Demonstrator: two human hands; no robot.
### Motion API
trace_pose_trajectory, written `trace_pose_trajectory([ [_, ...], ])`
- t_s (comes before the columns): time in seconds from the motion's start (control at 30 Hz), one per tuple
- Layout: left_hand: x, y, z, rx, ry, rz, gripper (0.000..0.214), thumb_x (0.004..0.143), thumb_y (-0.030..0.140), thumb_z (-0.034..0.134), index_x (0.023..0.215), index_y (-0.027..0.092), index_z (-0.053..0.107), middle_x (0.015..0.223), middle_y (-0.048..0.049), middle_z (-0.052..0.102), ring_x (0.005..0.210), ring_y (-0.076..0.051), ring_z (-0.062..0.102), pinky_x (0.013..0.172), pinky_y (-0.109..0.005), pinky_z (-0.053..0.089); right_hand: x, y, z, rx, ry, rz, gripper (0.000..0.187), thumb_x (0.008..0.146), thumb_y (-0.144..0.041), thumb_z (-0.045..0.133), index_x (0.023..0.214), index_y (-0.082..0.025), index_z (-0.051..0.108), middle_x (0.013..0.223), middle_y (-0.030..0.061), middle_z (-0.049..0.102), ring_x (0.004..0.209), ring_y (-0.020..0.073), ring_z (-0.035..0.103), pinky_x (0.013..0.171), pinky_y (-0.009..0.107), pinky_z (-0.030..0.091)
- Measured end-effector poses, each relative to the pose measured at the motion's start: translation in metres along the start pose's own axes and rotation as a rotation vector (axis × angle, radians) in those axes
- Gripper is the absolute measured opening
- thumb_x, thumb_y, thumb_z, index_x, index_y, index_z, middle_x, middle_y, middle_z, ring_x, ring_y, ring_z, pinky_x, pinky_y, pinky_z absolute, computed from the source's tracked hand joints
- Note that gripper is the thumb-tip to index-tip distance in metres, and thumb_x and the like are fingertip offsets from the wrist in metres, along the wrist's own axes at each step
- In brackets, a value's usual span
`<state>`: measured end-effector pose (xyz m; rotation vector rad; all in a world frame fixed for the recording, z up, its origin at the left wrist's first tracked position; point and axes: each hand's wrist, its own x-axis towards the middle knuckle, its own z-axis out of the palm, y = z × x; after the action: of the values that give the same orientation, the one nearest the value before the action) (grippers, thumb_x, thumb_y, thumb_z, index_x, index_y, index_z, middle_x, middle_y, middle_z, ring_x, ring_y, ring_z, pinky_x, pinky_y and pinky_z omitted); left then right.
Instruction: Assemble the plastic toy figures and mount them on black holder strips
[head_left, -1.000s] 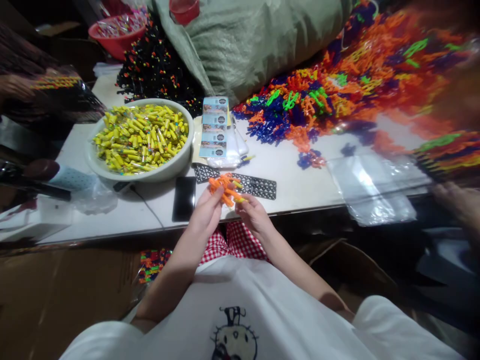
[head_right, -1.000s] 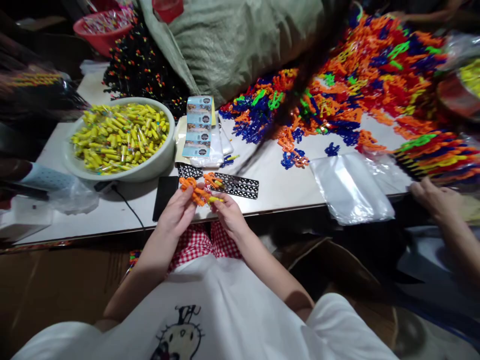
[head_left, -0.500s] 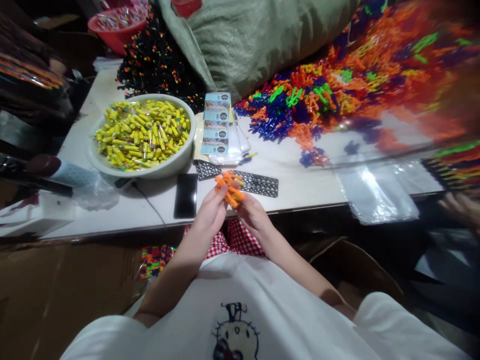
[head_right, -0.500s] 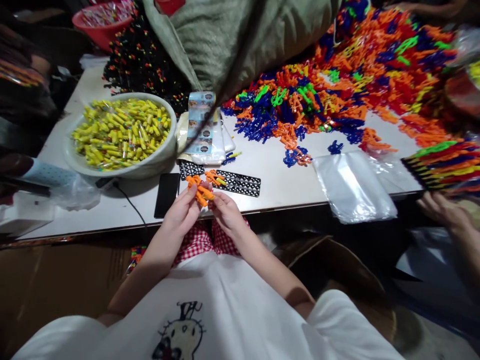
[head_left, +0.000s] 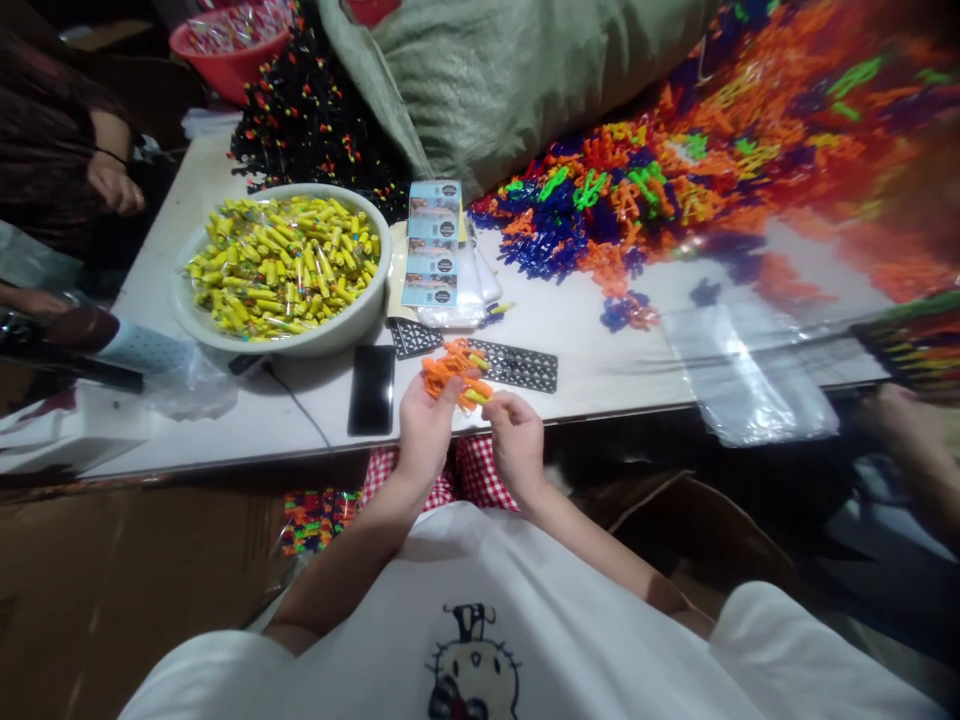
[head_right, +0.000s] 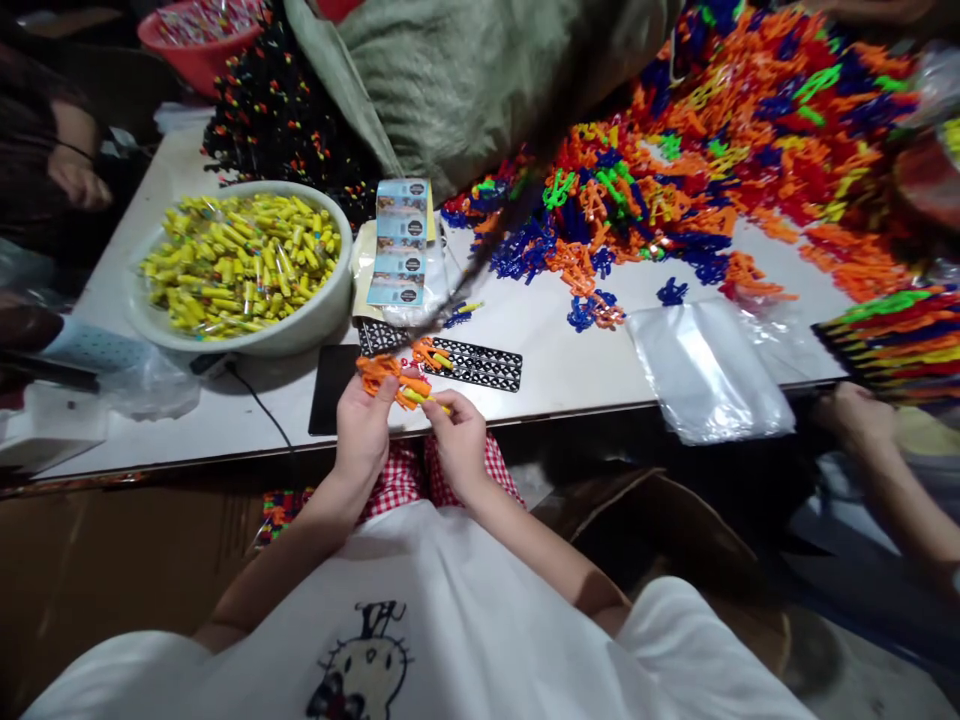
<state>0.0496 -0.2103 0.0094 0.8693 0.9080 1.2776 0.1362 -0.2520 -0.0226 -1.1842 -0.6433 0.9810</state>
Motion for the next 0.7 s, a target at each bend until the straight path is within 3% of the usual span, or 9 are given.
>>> trace_pose_trajectory([
  [0.3,0.000,-0.002,-0.004,0.133,0.033,-0.075,0.022,0.075,0.034,0.064,0.086,0.015,0.064,0.086,-0.0065,0.069,0.083,-0.017,0.064,0.077,-0.025,0.047,-0.014,0.000,0.011,-0.124,0.146,0.013,0.021,0.072,-0.041,0.064,0.064,-0.022,0.058,0.063,-0.0022,0.054,0.062,0.0143,0.046,0.062,0.028,0.039],
  [0.43,0.002,-0.012,-0.008,0.206,0.065,-0.085,0.024,0.076,0.036,0.063,0.088,0.015,0.063,0.088,-0.0071,0.068,0.087,-0.017,0.063,0.080,-0.025,0.046,-0.011,0.012,0.011,-0.166,0.130,0.045,0.022,0.073,-0.043,0.063,0.064,-0.024,0.057,0.063,-0.0028,0.056,0.062,0.0158,0.048,0.062,0.029,0.039],
  [0.53,0.011,-0.015,-0.014,0.294,-0.002,-0.088,0.028,0.080,0.039,0.057,0.094,0.015,0.059,0.096,-0.0091,0.066,0.093,-0.018,0.061,0.084,-0.028,0.045,0.001,0.023,0.011,-0.225,0.074,0.028,0.023,0.076,-0.046,0.059,0.066,-0.025,0.058,0.063,-0.0031,0.057,0.062,0.0162,0.050,0.061,0.029,0.041],
  [0.63,0.036,0.001,-0.029,0.418,0.015,0.150,0.031,0.084,0.036,0.051,0.110,0.019,0.049,0.117,-0.0100,0.058,0.108,-0.018,0.055,0.093,-0.030,0.041,0.030,0.025,0.009,-0.324,-0.013,-0.029,0.022,0.076,-0.045,0.058,0.071,-0.024,0.062,0.072,-0.0014,0.063,0.070,0.0176,0.054,0.069,0.030,0.043],
  [0.7,0.065,0.027,-0.045,0.593,0.164,0.440,0.033,0.086,0.031,0.046,0.117,0.019,0.044,0.127,-0.0100,0.050,0.117,-0.019,0.047,0.099,-0.032,0.036,0.058,0.019,0.001,-0.428,-0.029,-0.102,0.024,0.074,-0.044,0.061,0.088,-0.025,0.064,0.093,0.0008,0.065,0.092,0.0208,0.054,0.086,0.033,0.038],
])
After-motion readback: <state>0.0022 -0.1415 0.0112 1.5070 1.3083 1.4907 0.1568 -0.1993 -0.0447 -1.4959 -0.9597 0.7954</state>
